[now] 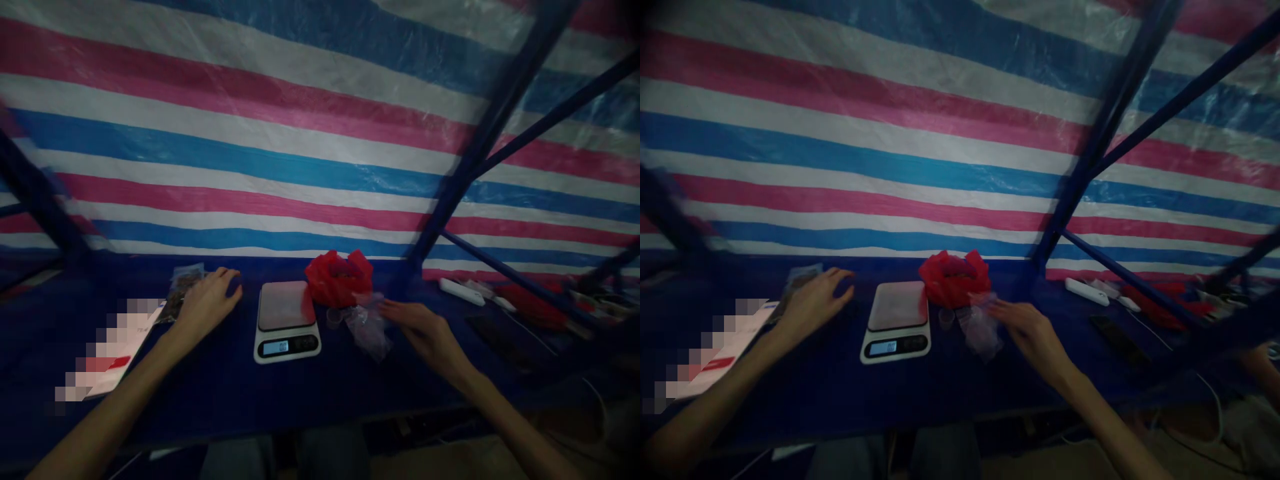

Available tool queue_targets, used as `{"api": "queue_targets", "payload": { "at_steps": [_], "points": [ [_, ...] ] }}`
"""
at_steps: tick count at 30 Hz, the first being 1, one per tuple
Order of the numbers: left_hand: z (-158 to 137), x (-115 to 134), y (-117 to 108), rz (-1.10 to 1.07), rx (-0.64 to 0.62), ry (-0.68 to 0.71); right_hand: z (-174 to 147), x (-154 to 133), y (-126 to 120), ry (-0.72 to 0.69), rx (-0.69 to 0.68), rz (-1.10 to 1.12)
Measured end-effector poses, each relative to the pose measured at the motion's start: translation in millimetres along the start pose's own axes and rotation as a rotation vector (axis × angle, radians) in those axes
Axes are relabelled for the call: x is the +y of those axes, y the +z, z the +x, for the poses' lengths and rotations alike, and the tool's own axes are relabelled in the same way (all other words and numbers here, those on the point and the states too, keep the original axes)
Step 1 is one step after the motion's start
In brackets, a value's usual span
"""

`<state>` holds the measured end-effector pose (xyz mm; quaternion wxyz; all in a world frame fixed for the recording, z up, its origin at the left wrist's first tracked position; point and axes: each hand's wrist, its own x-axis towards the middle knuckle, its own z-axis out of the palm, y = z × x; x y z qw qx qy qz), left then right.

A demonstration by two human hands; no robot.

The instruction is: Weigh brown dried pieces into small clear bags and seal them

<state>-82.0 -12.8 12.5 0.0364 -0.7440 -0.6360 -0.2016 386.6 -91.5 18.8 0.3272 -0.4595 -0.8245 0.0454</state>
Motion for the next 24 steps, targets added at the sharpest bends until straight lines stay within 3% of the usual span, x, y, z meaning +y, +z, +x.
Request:
{"api": "queue_targets", "payload": {
  "at_steps": [2,4,9,12,19,22,24],
  "points": [
    [-15,-27,0,0.017,-0.144,-0.013,-35,8,19,-0.049,-0.199,-0.012],
    [-29,-37,2,0.057,-0.198,0.011,-53,14,31,-0.028,-0.226,-0.024],
    [-34,-29,-5,0.236,0.007,-0.045,-46,6,26,-0.014,0.099,-0.067],
    [-16,-38,-12,0.256,-0.046,-0.19,-31,-9,17,-0.034,0.244,-0.06],
    [22,-66,-14,0.183,-0.049,-0.28,-16,-42,32,-0.177,0.327,0.043],
    [25,-64,-30,0.158,0.051,-0.299,-19,-56,36,-0.221,0.424,0.042],
    [26,-51,-43,0.073,0.162,-0.271,-14,-71,37,-0.166,0.465,0.1]
  ]
}}
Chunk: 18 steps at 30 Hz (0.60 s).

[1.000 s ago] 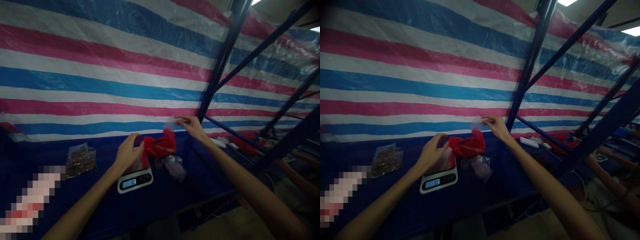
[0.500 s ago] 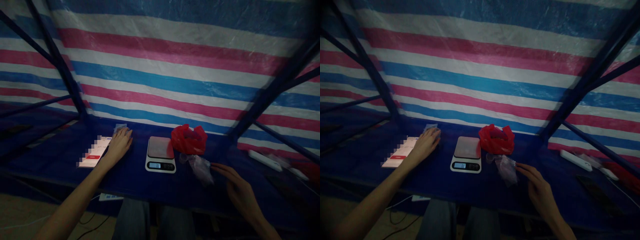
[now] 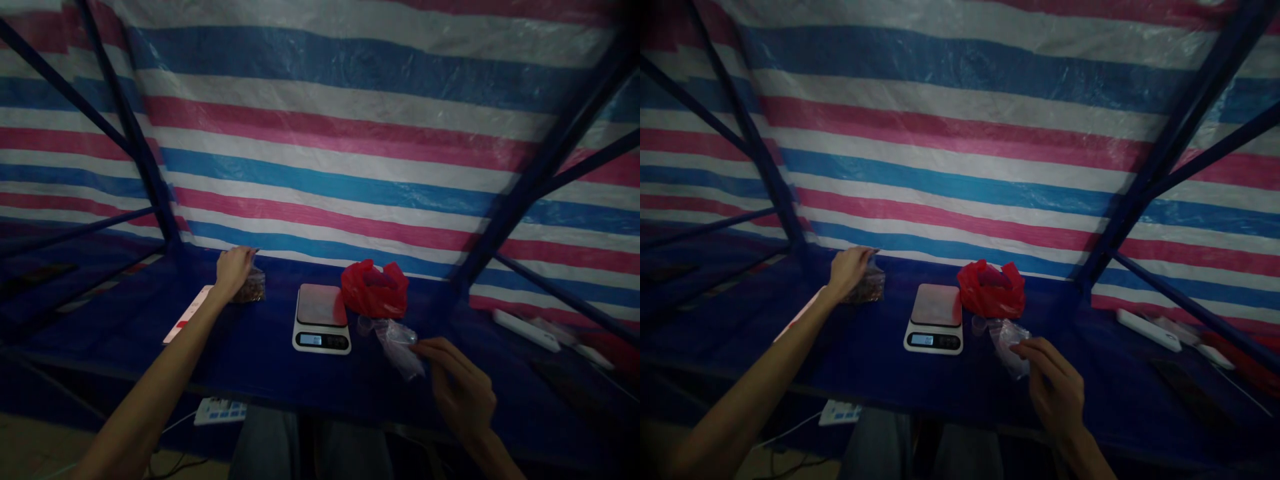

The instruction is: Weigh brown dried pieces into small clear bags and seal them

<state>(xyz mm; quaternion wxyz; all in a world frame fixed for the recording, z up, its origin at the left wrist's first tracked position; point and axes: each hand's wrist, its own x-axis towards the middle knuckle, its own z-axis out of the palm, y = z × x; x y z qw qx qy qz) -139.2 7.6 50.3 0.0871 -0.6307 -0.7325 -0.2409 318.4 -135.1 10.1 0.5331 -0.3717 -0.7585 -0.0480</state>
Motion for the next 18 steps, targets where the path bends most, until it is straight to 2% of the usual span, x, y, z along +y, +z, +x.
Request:
{"api": "queue_targets", "payload": {
  "at_steps": [1,3,4,6,9,12,15,16,18],
  "points": [
    [-1,10,-6,-0.075,0.044,0.031,7,-8,6,0.068,-0.003,0.053],
    [-6,39,-14,-0.595,0.132,0.124,27,-25,26,0.245,-0.064,0.232],
    [-10,56,-14,-0.792,0.099,0.18,40,-32,40,0.333,-0.096,0.347],
    [-18,89,-10,-1.056,-0.048,0.228,67,-39,74,0.502,-0.144,0.583],
    [-30,122,5,-1.319,-0.252,0.178,99,-34,121,0.647,-0.19,0.795],
    [-34,127,21,-1.389,-0.332,0.165,114,-17,143,0.702,-0.2,0.869],
    [-34,118,32,-1.328,-0.358,0.199,117,-1,145,0.703,-0.312,0.896],
    [-34,116,34,-1.286,-0.327,0.214,116,3,145,0.696,-0.37,0.898],
    [-40,114,34,-1.158,-0.153,0.245,113,8,143,0.688,-0.438,0.898]
  ]
}}
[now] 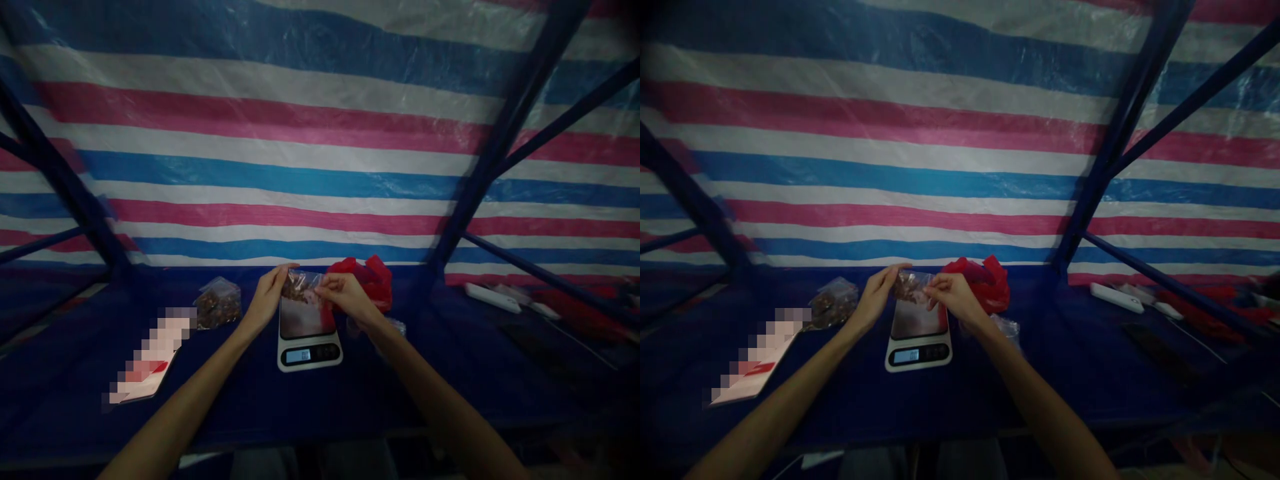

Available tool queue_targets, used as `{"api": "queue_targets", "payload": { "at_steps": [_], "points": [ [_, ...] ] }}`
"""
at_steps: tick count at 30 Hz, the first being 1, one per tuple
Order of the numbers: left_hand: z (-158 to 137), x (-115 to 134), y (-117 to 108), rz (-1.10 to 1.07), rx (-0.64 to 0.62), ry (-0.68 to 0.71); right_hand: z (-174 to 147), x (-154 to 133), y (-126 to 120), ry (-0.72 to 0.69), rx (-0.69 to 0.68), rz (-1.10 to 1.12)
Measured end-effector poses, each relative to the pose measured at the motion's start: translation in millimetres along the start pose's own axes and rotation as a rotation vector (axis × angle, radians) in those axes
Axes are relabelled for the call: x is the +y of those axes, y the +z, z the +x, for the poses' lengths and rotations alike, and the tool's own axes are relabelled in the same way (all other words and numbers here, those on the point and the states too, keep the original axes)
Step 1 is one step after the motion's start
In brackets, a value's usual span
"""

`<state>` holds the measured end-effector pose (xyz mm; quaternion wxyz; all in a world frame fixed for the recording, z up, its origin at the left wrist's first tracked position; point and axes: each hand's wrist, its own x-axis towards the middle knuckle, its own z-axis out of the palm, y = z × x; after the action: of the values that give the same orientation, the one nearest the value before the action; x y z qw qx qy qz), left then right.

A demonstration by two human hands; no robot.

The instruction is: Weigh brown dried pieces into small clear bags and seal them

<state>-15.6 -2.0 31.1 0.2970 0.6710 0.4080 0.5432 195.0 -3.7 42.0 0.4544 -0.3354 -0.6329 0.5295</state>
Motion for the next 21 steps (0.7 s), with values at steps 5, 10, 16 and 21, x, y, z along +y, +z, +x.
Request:
{"api": "queue_targets", "payload": {
  "at_steps": [5,10,16,21],
  "points": [
    [-27,13,14,0.195,0.028,0.191,-9,9,8,0.01,-0.003,0.029],
    [-39,14,26,-0.043,-0.237,0.041,-21,14,21,0.006,-0.034,0.098],
    [-35,7,24,-0.235,-0.29,-0.044,-27,13,31,-0.019,-0.043,0.002],
    [-32,14,23,-0.199,-0.339,-0.105,-29,16,36,-0.05,0.01,-0.094]
  ]
}}
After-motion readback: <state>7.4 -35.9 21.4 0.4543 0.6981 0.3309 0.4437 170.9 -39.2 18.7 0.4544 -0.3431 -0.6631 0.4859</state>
